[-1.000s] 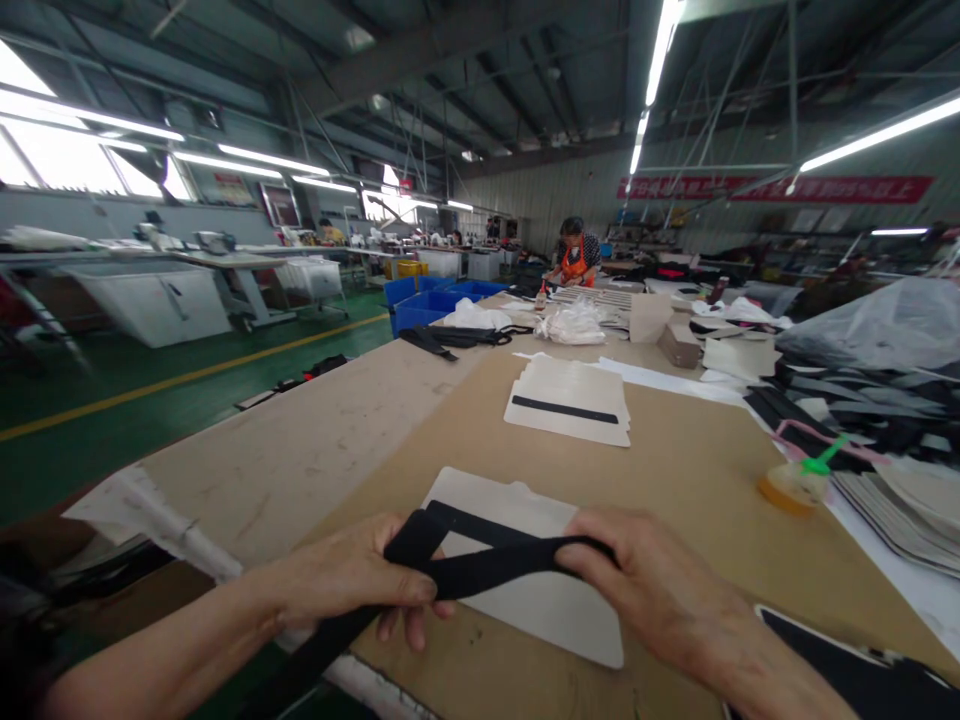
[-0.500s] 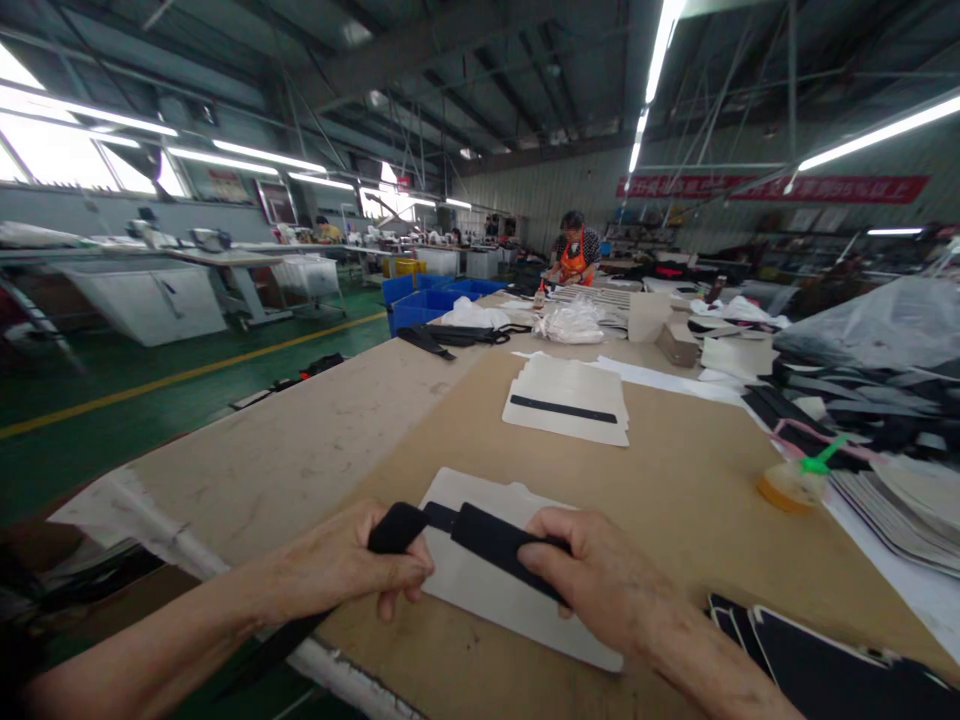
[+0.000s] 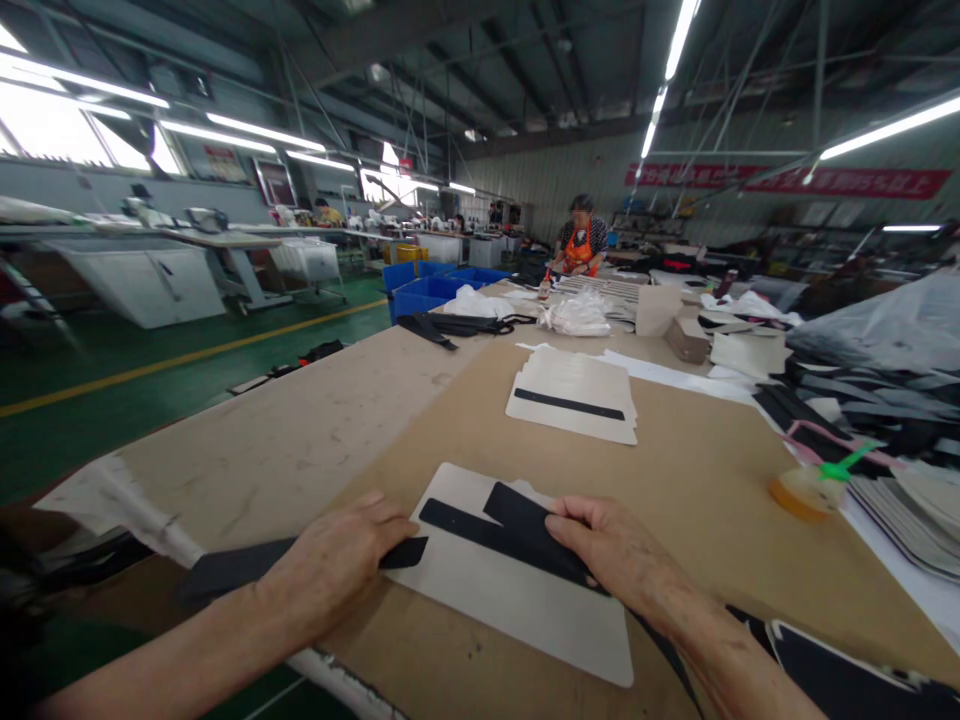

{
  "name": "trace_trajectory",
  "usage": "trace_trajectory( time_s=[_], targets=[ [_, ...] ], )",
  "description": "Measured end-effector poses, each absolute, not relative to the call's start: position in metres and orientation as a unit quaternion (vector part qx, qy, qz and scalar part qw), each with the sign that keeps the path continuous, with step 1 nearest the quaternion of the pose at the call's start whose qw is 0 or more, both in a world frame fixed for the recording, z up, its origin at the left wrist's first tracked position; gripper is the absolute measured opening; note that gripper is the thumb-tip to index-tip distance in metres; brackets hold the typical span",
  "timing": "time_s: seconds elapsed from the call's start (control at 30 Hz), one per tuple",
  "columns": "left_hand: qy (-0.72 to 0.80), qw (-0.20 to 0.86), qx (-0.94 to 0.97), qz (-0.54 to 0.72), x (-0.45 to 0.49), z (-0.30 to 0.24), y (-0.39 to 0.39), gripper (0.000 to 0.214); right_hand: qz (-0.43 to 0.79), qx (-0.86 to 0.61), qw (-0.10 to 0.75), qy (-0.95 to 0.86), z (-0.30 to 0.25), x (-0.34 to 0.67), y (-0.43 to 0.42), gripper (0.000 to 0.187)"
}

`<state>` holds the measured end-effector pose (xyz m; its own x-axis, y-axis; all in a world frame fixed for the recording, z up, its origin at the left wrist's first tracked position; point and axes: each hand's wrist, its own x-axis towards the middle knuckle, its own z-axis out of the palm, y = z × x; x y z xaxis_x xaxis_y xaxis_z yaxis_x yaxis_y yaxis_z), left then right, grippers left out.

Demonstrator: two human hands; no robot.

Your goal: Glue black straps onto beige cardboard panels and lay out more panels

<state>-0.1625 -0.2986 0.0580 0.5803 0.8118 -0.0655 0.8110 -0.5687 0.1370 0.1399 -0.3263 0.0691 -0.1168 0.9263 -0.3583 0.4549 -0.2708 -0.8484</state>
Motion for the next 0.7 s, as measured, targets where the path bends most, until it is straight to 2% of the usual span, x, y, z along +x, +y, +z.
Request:
trace_trajectory(
  time_s=[0.1,0.27,0.7],
  targets=[
    [0.441,0.022,0.897,0.017,-0.155,0.049,-0.294,0.035,0.484,-0.637,0.242,-0.549,0.067,0.138,-0.312,0.034],
    [0.441,-0.023,0.896,0.038,-0.143,0.031,-0.272,0.029,0.420,-0.653,0.216,-0.592,0.060,0.123,-0.282,0.028],
    [0.422,0.011,0.905,0.053,-0.147,0.004,-0.254,0.034,0.356,-0.617,0.126,-0.691,0.027,0.077,-0.219,0.017]
  ],
)
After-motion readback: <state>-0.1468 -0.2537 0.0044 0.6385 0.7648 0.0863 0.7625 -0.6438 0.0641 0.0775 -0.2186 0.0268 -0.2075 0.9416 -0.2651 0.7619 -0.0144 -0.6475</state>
